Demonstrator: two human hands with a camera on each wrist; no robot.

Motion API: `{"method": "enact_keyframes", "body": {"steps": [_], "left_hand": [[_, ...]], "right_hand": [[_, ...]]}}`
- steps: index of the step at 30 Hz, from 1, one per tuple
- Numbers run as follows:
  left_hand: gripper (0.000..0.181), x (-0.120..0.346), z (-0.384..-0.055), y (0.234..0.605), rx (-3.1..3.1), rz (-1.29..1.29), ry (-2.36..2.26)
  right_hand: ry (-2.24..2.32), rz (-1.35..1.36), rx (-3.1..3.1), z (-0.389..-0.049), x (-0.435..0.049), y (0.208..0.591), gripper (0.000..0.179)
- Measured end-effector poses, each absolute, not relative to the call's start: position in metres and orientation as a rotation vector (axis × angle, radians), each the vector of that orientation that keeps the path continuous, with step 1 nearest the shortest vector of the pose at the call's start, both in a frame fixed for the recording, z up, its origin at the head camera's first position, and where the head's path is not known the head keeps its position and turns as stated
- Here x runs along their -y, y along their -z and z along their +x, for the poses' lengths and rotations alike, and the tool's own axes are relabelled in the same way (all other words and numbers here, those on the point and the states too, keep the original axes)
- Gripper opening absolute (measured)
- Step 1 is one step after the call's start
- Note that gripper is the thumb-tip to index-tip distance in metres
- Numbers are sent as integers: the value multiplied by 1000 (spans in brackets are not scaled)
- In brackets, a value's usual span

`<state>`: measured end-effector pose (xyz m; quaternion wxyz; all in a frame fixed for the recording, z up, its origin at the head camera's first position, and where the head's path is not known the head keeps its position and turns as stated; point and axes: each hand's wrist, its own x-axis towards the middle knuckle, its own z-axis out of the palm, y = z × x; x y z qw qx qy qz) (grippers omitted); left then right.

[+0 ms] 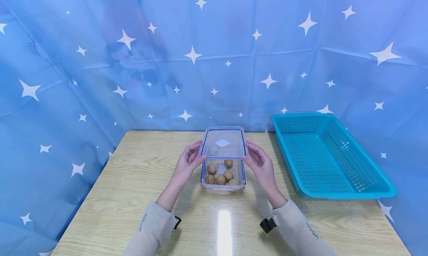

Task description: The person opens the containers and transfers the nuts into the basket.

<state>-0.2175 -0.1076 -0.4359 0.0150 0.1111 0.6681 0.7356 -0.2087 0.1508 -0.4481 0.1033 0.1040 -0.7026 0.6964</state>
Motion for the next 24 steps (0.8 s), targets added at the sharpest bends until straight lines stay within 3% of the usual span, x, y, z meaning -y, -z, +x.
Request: {"method": "enact_keyframes", "body": {"steps": [10,24], "left_hand": [[73,117,-218,437,-2149,305,-2208],[79,147,-220,437,-2200,395,-2143]], "right_hand": [[-2006,379,2126,-209,-145,451,53],[-1979,485,2229,-213,-125,453,62]]}}
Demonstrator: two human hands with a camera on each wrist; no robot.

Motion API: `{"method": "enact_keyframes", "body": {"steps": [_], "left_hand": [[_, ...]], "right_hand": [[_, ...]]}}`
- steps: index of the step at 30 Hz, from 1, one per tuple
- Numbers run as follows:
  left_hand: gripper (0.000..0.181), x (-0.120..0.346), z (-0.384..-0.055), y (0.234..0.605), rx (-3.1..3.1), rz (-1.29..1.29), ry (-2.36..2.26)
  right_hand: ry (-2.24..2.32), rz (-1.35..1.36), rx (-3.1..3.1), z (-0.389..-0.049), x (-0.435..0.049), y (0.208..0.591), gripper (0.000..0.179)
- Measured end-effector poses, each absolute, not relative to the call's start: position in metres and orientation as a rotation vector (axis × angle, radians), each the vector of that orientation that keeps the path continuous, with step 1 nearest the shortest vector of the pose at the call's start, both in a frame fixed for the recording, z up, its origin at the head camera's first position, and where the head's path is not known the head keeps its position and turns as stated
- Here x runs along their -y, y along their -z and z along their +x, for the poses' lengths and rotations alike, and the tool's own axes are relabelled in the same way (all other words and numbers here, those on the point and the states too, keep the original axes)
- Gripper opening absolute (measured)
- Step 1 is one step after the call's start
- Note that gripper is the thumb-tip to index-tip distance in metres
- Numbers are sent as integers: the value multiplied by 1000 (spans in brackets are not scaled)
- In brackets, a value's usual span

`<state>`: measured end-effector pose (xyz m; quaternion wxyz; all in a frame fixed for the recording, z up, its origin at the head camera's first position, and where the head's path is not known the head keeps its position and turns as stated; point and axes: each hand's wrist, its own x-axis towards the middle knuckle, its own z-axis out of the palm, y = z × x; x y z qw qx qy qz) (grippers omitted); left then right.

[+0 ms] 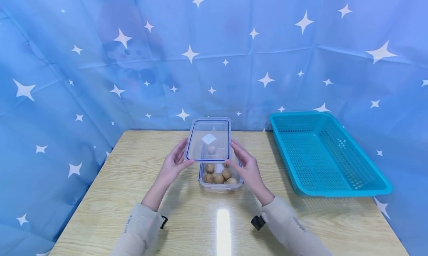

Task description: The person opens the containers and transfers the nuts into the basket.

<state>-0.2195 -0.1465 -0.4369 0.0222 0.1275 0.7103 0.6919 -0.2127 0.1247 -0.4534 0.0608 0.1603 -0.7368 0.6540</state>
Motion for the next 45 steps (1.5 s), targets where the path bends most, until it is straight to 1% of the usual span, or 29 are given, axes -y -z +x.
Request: {"method": "enact_keyframes", "body": {"steps": [9,14,25,35,42,45], "left_hand": [[81,172,-219,442,-2224,447,-2079],[82,193,-214,447,-2212,472,-2079],[81,239,-198,459,-2266,532,-2018],[78,272,-191,475,-2215,488,-2010],[77,288,-186,483,-2237,490,-1918],[78,293,-183,487,-2246,491,-1889]], "right_hand": [[-1961,529,2284,-213,-107,454,66],[-1977,559,2313,-212,-90,457,69],[-1845,698,2433,-206,-53,459,68],[-1855,773,2608,-203,-27,463,80],[-1899,838,2689,-198,-13,468,79],[-1913,826,2725,-195,-8,469,79]]}}
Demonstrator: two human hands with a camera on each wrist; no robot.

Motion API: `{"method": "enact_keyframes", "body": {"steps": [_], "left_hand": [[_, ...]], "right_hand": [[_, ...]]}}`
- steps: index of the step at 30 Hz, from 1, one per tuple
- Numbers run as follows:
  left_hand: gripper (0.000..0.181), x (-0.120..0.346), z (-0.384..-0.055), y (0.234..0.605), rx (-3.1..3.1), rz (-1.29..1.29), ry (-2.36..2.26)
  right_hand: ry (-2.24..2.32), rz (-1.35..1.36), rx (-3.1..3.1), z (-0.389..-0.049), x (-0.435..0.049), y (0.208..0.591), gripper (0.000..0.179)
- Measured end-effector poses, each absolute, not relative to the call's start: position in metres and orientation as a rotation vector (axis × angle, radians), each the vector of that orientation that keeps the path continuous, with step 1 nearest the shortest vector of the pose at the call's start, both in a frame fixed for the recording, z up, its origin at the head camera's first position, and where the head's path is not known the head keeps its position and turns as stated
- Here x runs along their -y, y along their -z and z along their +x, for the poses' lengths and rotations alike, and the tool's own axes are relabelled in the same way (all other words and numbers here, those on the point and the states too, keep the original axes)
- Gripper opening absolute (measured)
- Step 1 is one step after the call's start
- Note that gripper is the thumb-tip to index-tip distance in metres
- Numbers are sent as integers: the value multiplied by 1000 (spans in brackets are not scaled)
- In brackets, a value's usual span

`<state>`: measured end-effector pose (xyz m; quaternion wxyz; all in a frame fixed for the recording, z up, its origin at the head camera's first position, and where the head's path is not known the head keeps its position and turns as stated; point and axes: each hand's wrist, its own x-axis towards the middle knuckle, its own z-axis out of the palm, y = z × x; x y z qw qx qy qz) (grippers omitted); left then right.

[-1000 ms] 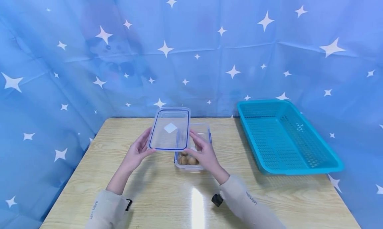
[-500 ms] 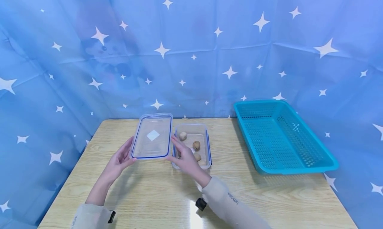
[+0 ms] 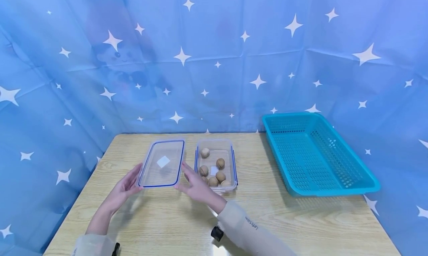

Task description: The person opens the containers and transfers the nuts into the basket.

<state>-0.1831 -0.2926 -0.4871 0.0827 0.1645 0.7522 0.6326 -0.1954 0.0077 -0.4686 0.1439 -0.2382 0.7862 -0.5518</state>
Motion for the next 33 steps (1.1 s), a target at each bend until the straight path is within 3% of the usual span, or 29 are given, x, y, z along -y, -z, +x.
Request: {"method": "enact_keyframes", "body": {"steps": [33], "left_hand": [[84,305,-177,503,-2451,262,-1432]], "right_hand": [[1491,-462,-2245,-185,23,501,75]]}}
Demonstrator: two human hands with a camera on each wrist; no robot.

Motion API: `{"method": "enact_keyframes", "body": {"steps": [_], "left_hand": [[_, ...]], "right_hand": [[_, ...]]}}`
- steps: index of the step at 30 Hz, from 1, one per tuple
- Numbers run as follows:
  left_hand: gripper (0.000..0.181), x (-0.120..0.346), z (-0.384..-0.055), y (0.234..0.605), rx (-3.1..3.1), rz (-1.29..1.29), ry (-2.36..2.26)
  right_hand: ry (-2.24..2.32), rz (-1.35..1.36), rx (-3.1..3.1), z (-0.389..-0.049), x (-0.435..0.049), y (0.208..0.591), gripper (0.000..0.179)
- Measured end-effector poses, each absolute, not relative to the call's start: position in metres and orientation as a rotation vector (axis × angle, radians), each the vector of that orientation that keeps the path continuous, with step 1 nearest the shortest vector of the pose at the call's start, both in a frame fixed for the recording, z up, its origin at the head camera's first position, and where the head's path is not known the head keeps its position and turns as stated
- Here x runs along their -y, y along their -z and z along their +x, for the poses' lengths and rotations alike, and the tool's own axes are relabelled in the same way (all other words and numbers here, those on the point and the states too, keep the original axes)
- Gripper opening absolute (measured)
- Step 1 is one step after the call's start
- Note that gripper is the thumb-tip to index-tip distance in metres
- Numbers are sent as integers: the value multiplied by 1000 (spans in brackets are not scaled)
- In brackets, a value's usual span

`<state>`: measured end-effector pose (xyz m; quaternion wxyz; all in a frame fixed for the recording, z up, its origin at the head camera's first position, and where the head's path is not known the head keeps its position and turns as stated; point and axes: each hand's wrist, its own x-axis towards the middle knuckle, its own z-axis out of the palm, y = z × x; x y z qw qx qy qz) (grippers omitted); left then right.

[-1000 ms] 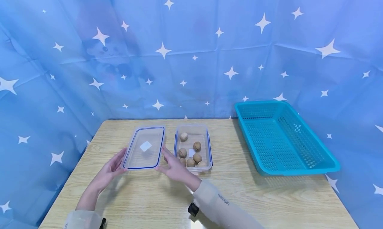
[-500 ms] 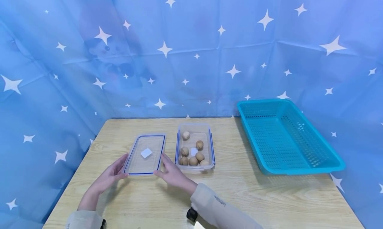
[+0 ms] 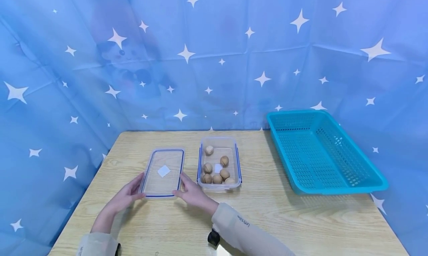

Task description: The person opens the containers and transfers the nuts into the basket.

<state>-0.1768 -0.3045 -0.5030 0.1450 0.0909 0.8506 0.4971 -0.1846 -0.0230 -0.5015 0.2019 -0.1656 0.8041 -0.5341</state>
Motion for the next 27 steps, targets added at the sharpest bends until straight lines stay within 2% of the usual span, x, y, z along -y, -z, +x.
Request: {"method": "enact_keyframes", "body": {"steps": [4,10,27], "left_hand": [[83,301,-178,499,-2469,195,-1388],[81,297,-179,491,-2523,168,-1364],[75,268,-200,470,-2554,323,-1494]], "right_hand": [[1517,-476,-2263,-186,22,503,73],[1684,-578,-2188,-187,19,495,62],[1897,-612,-2116,-209,-15,460,58]]}}
